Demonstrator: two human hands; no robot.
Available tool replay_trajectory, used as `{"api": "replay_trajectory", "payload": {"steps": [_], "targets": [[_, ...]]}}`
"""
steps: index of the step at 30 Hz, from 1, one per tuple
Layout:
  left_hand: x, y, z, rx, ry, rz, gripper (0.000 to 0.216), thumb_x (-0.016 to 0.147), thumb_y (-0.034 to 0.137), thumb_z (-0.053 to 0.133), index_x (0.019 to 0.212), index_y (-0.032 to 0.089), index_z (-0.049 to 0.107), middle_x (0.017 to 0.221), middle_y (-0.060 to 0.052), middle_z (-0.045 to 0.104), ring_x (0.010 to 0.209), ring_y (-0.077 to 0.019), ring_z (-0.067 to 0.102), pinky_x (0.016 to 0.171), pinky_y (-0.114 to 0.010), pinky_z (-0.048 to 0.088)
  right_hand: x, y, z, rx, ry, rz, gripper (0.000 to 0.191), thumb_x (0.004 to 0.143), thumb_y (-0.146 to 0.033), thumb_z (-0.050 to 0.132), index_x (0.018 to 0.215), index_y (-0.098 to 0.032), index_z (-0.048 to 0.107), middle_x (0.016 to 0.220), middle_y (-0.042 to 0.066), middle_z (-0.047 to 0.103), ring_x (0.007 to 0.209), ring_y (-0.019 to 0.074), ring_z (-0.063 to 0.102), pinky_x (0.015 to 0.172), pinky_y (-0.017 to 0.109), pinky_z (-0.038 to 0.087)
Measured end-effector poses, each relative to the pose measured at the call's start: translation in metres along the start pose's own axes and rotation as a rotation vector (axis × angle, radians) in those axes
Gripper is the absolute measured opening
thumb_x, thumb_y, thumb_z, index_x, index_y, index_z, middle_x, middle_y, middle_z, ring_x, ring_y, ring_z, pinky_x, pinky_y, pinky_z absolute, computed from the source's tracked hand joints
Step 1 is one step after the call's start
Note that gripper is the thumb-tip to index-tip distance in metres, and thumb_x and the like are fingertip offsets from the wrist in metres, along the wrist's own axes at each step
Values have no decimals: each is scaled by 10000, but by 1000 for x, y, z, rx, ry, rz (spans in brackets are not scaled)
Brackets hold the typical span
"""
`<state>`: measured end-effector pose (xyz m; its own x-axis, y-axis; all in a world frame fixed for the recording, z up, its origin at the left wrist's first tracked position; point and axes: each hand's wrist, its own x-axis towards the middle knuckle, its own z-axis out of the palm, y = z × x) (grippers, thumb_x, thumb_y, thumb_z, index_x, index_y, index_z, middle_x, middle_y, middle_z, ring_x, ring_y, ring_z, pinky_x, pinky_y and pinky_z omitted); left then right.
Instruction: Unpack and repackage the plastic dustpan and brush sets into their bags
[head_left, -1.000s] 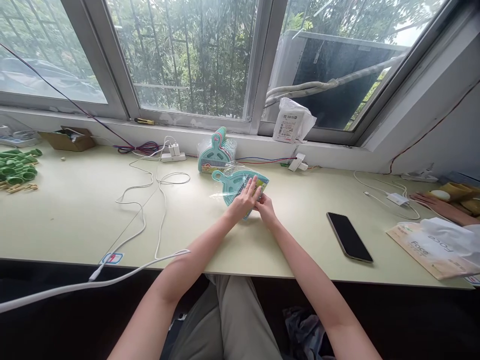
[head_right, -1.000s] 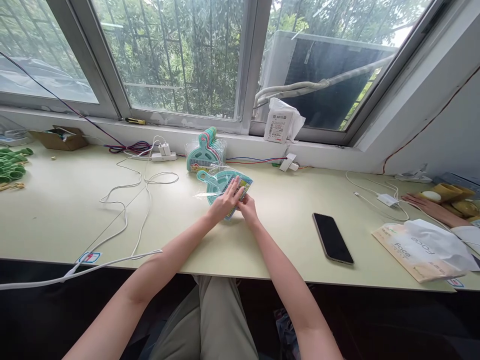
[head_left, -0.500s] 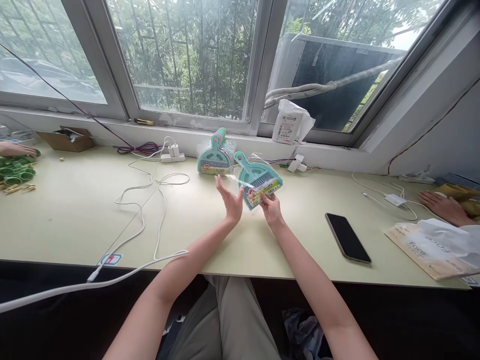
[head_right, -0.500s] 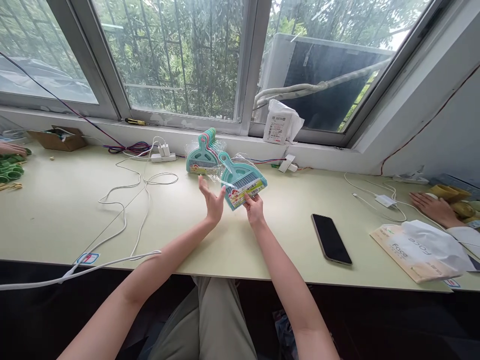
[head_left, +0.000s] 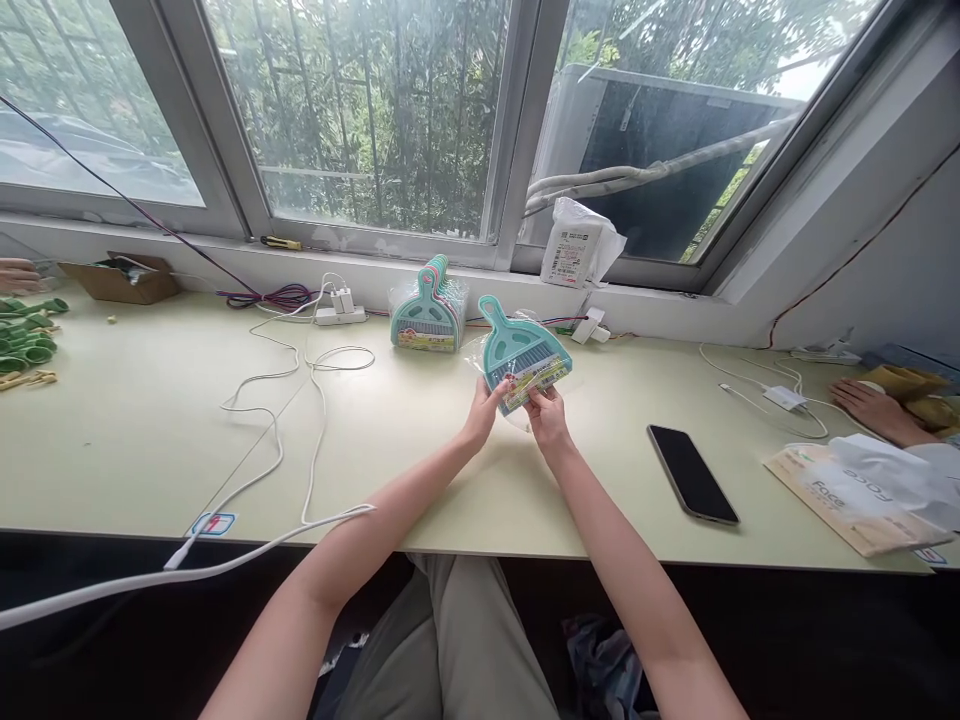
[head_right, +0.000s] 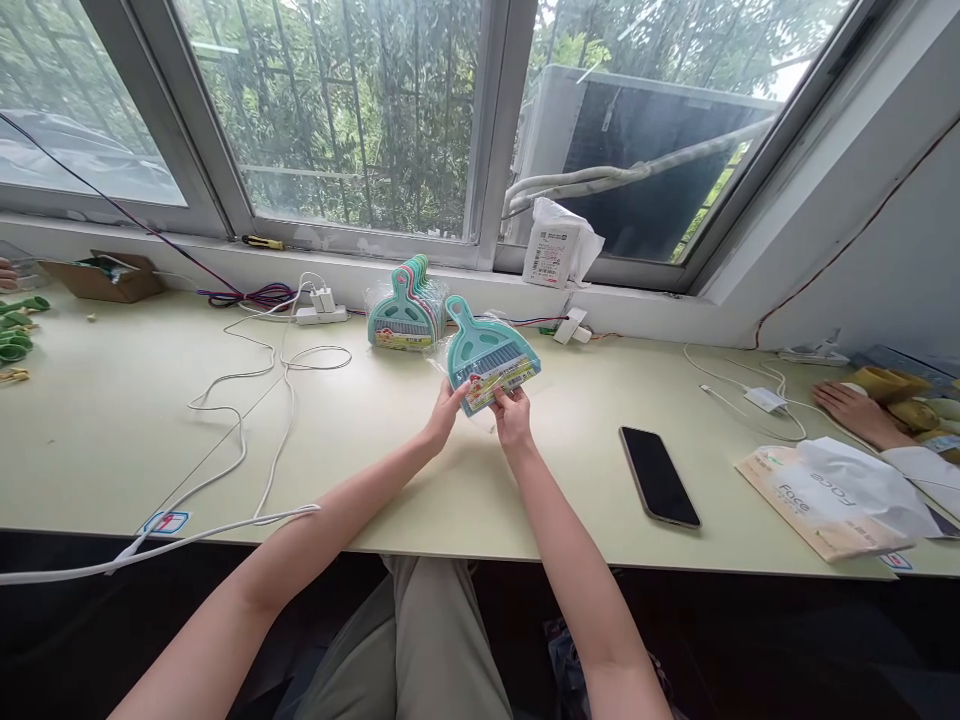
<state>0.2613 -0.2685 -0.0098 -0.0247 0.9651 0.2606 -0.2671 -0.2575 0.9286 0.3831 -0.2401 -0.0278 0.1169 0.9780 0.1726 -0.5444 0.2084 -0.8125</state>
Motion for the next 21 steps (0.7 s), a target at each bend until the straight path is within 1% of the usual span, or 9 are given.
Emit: {"api": "replay_trajectory", "payload": {"steps": [2,4,7,9,10,12,15,19,21], "targets": [[5,4,-6,9,45,29,491,839,280,513,1311,210,395,1302,-69,537,1224,-217,480,1043,-371,379,-1,2,2,-13,-27,28,381,612,-266,771,953,-195,616,1033,39,684,988,211,646,891,382,536],[6,7,-11,5,28,-17,543,822,260,524,1339,225,363,1299,-69,539,1202,-227,498,1013,-389,412,-2,3,3,-17,-56,48,387,611,-268,774,957,-192,619,1028,42,687,987,215,647,889,384,537],[5,9,-13,-8,-117,-130,601,801,312,569,1350,246,334,1314,-81,525,1169,-257,521,919,-429,483,-1,2,0,-8,-69,36,399,615,-271,775,976,-197,622,1034,39,688,1000,214,643,905,383,530],[3,9,-13,-15,-225,-181,627,782,341,600,1343,243,338,1341,-98,500,1155,-264,526,869,-432,512,1,0,-3,-3,-62,17,384,619,-269,776,966,-205,626,1025,32,692,997,214,645,913,386,526],[2,8,-13,-19,-264,-195,630,776,347,608,1338,237,345,1354,-106,487,1152,-262,525,856,-425,519,1,-1,-4,0,-61,11,372,621,-268,777,956,-207,628,1015,29,695,993,215,646,915,388,525],[3,7,-13,-18,-303,-211,615,771,355,614,1321,226,370,1359,-114,483,1150,-253,524,847,-404,523,2,-2,-5,4,-65,9,348,626,-264,776,938,-210,632,999,24,700,985,215,649,922,387,522],[6,4,-14,15,-276,-223,553,773,361,607,1272,204,430,1314,-113,530,1133,-248,538,866,-391,504,2,-1,-4,0,-62,12,331,639,-259,767,937,-214,631,997,20,700,992,213,648,927,378,520],[11,-3,-16,41,-182,-162,444,732,270,614,1151,148,531,1220,-116,602,1084,-248,567,907,-387,467,1,1,-2,6,-40,15,343,646,-247,760,958,-212,622,1013,21,694,1002,207,645,927,361,523],[13,-4,-16,49,-168,-153,406,712,244,615,1097,130,556,1154,-117,635,1033,-243,589,888,-384,473,1,1,-2,16,-33,28,364,644,-240,762,976,-209,615,1021,25,693,1000,206,646,924,357,526]]}}
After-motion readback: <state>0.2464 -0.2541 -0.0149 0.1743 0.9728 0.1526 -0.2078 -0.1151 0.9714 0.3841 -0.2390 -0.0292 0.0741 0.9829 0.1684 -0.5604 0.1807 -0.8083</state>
